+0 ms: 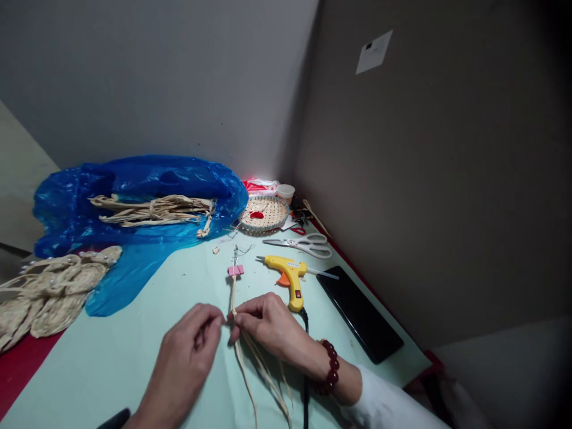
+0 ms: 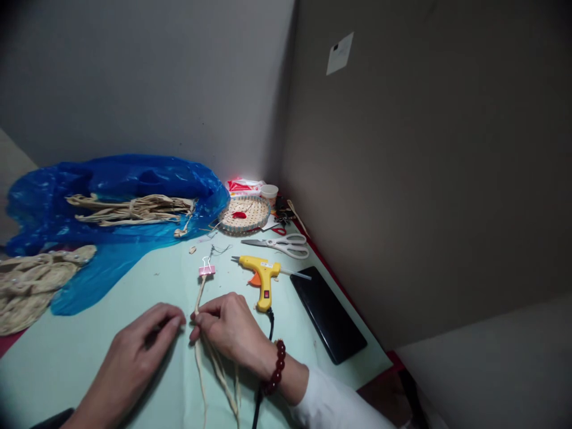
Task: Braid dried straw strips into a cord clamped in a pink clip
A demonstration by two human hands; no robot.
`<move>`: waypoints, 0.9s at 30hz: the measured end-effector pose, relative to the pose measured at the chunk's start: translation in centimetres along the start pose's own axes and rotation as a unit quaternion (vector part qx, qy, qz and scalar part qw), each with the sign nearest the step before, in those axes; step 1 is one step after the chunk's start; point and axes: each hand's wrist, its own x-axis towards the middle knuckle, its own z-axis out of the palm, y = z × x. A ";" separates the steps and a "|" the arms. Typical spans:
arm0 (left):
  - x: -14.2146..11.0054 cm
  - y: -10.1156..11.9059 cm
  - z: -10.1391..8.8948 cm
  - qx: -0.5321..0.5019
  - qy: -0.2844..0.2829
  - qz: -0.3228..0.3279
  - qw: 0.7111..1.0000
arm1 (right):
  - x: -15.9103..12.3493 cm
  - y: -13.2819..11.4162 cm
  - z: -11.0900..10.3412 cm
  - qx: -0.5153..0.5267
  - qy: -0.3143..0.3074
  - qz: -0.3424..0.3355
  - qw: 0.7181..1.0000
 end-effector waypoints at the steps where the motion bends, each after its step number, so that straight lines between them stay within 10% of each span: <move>1: 0.5 -0.1 -0.2 -0.059 -0.009 -0.035 0.998 | -0.1 -0.1 -0.1 -0.004 0.001 -0.005 1.000; 6: 2.1 -0.4 0.0 -0.271 -0.166 -0.103 0.943 | -0.2 -0.4 -0.3 -0.003 -0.020 -0.029 0.999; 15: 2.4 -0.8 0.3 -0.407 -0.246 -0.107 0.873 | -0.3 -0.9 -0.5 -0.039 -0.036 -0.007 0.999; 27: 1.9 -0.9 -0.4 -0.285 -0.222 -0.093 0.928 | -1.3 -1.4 -0.6 -0.185 -0.010 -0.029 0.982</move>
